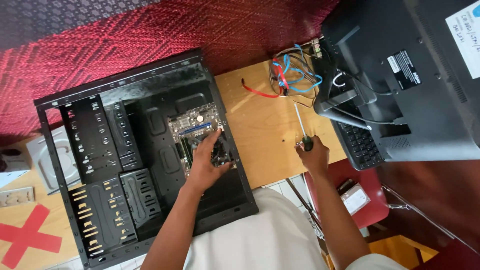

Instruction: Using a screwdriver to install a CPU fan and secure a motherboard inside a desktop computer case.

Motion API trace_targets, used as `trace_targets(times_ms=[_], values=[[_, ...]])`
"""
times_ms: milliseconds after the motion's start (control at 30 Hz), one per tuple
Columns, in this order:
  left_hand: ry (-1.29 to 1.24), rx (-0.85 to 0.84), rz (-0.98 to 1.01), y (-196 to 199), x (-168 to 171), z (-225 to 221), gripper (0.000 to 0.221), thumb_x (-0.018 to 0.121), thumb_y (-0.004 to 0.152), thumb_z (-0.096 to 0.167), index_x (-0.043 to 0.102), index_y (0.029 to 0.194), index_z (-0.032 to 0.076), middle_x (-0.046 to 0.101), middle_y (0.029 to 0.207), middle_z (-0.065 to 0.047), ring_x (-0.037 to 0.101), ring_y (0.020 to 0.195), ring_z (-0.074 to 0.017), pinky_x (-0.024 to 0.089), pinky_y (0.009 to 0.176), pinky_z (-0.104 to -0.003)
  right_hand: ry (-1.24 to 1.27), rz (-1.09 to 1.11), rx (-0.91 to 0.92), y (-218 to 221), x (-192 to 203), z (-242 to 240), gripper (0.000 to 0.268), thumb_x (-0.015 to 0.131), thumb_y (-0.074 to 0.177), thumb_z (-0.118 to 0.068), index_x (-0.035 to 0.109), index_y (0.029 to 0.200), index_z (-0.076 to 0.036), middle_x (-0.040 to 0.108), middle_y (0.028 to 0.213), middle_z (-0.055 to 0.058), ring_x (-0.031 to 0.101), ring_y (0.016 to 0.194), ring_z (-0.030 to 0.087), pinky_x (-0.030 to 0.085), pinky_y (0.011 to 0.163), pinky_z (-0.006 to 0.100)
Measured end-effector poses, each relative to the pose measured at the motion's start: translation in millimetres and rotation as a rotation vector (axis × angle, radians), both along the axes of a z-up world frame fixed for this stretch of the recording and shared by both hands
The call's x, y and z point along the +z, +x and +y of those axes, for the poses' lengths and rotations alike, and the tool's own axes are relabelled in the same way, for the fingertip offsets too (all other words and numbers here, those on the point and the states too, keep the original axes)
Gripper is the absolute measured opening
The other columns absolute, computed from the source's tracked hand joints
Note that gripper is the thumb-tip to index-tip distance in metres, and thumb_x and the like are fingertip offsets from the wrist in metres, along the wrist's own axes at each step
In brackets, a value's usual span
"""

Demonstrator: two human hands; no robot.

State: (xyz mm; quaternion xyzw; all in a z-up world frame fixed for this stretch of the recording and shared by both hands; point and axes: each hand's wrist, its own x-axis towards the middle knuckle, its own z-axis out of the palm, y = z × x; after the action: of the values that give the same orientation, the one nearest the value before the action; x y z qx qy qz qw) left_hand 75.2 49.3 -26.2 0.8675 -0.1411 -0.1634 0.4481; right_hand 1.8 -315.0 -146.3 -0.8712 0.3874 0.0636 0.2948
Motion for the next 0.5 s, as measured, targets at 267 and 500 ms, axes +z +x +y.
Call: trace_targets(times_ms=[267, 500], values=[[0.008, 0.004, -0.016, -1.4, -7.9, 3.5, 0.104, 0.089, 0.073, 0.016, 0.038, 0.163, 0.027, 0.052, 0.155, -0.010, 0.048, 0.143, -0.0382, 0.033, 0.112, -0.058, -0.106, 0.139, 0.084, 6.6, -8.6, 2.4, 0.039, 0.077, 0.084, -0.045, 0.065, 0.108, -0.017, 0.073, 0.086, 0.011, 0.075, 0.092, 0.037, 0.058, 0.082, 0.048], [-0.010, -0.004, -0.069, -2.8, -13.5, 3.5, 0.107, 0.092, 0.070, 0.018, 0.039, 0.163, 0.023, 0.054, 0.153, -0.015, 0.046, 0.144, -0.0430, 0.030, 0.114, -0.067, -0.101, 0.065, 0.097, 5.9, 7.4, 4.0, 0.034, 0.072, 0.083, -0.044, 0.062, 0.097, -0.015, 0.072, 0.080, 0.017, 0.073, 0.091, 0.043, 0.056, 0.081, 0.052]])
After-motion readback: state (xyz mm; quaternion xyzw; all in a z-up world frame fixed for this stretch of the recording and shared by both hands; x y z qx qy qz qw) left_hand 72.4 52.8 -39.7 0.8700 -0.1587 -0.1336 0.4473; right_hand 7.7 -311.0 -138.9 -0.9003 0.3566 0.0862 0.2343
